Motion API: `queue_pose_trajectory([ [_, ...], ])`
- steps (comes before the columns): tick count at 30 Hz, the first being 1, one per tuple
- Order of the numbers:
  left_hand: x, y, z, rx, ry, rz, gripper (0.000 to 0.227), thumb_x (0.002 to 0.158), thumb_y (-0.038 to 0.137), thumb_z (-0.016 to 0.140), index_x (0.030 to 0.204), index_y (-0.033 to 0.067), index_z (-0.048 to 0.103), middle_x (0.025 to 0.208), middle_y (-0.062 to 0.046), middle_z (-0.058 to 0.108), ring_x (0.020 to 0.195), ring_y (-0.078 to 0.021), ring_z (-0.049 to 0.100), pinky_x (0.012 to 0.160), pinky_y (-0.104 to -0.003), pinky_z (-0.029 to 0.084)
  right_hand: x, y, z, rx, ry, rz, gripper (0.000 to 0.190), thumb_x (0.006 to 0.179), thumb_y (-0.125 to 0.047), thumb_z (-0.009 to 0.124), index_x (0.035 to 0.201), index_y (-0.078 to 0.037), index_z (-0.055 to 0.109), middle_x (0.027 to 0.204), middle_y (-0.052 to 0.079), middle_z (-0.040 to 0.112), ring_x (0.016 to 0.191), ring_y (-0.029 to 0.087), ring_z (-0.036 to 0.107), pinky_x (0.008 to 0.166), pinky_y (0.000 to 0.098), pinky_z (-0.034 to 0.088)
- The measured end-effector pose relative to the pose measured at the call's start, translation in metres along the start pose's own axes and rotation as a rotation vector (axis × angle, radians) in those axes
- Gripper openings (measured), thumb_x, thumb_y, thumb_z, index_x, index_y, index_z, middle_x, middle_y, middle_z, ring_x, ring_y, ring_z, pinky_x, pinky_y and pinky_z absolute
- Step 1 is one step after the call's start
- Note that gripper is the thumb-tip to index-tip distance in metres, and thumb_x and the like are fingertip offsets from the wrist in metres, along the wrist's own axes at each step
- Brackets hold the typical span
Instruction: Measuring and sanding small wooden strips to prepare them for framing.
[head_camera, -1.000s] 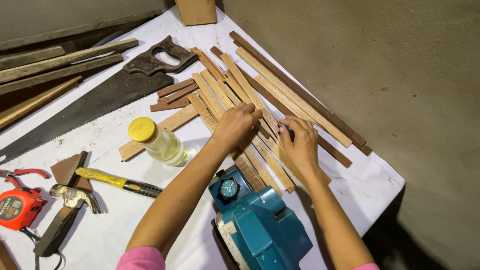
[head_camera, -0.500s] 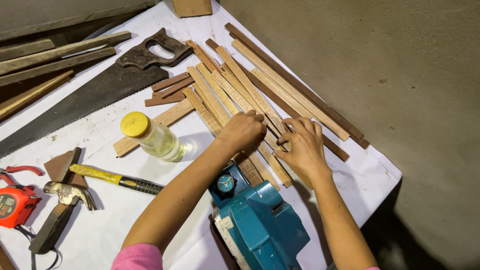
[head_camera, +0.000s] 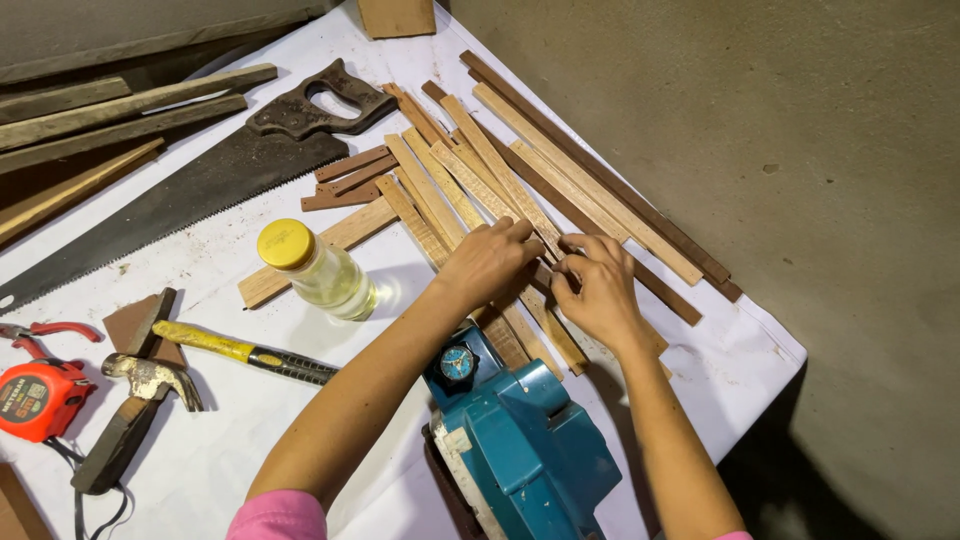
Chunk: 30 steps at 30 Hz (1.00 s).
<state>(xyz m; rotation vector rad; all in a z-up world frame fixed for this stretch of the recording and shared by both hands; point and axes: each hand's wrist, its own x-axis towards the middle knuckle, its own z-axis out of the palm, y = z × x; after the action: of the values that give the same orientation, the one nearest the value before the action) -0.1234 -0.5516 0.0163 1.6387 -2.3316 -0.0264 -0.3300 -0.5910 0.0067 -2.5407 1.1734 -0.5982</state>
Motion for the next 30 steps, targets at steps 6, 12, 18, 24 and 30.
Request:
queue_pose_trajectory([
  [6, -0.018, 0.005, -0.019, -0.021, 0.115, 0.016, 0.024, 0.085, 0.019, 0.072, 0.107, 0.0094, 0.071, 0.098, -0.008, 0.064, 0.093, -0.0249, 0.062, 0.077, -0.038, 0.057, 0.007, -0.019, -0.014, 0.056, -0.031, -0.012, 0.016, 0.093, -0.017, 0.066, 0.099, -0.007, 0.076, 0.136, 0.004, 0.062, 0.134, 0.026, 0.047, 0.116, 0.0495, 0.029],
  [12, -0.043, 0.009, -0.039, -0.057, 0.248, -0.051, 0.026, 0.085, 0.019, 0.073, 0.110, 0.0106, 0.071, 0.094, -0.007, 0.064, 0.093, -0.0263, 0.062, 0.079, -0.039, 0.055, 0.004, -0.048, -0.038, 0.088, 0.022, -0.092, 0.034, 0.080, -0.021, 0.078, 0.113, -0.012, 0.076, 0.126, 0.006, 0.063, 0.126, 0.026, 0.051, 0.110, 0.0477, 0.032],
  [18, -0.066, 0.019, -0.060, -0.083, 0.313, -0.094, 0.031, 0.085, 0.019, 0.074, 0.114, 0.0117, 0.072, 0.090, -0.008, 0.063, 0.088, -0.0274, 0.061, 0.077, -0.040, 0.054, -0.001, -0.064, -0.053, 0.081, -0.008, -0.168, 0.038, 0.084, -0.014, 0.079, 0.122, -0.015, 0.075, 0.114, 0.004, 0.065, 0.116, 0.024, 0.059, 0.107, 0.0429, 0.041],
  [24, -0.091, 0.033, -0.088, -0.075, 0.445, -0.084, 0.027, 0.086, 0.023, 0.076, 0.111, 0.0147, 0.074, 0.084, -0.009, 0.060, 0.085, -0.0281, 0.061, 0.073, -0.041, 0.052, -0.006, -0.094, -0.065, 0.150, -0.010, -0.239, 0.040, 0.084, -0.013, 0.079, 0.124, -0.018, 0.075, 0.103, 0.007, 0.061, 0.104, 0.024, 0.061, 0.096, 0.0410, 0.049],
  [30, -0.129, 0.044, -0.110, -0.068, 0.507, -0.122, 0.022, 0.088, 0.022, 0.078, 0.108, 0.0146, 0.075, 0.081, -0.007, 0.058, 0.082, -0.0270, 0.059, 0.068, -0.040, 0.050, -0.015, -0.128, -0.072, 0.117, -0.022, -0.348, 0.038, 0.084, -0.011, 0.078, 0.122, -0.015, 0.075, 0.103, 0.007, 0.062, 0.103, 0.026, 0.060, 0.094, 0.0420, 0.049],
])
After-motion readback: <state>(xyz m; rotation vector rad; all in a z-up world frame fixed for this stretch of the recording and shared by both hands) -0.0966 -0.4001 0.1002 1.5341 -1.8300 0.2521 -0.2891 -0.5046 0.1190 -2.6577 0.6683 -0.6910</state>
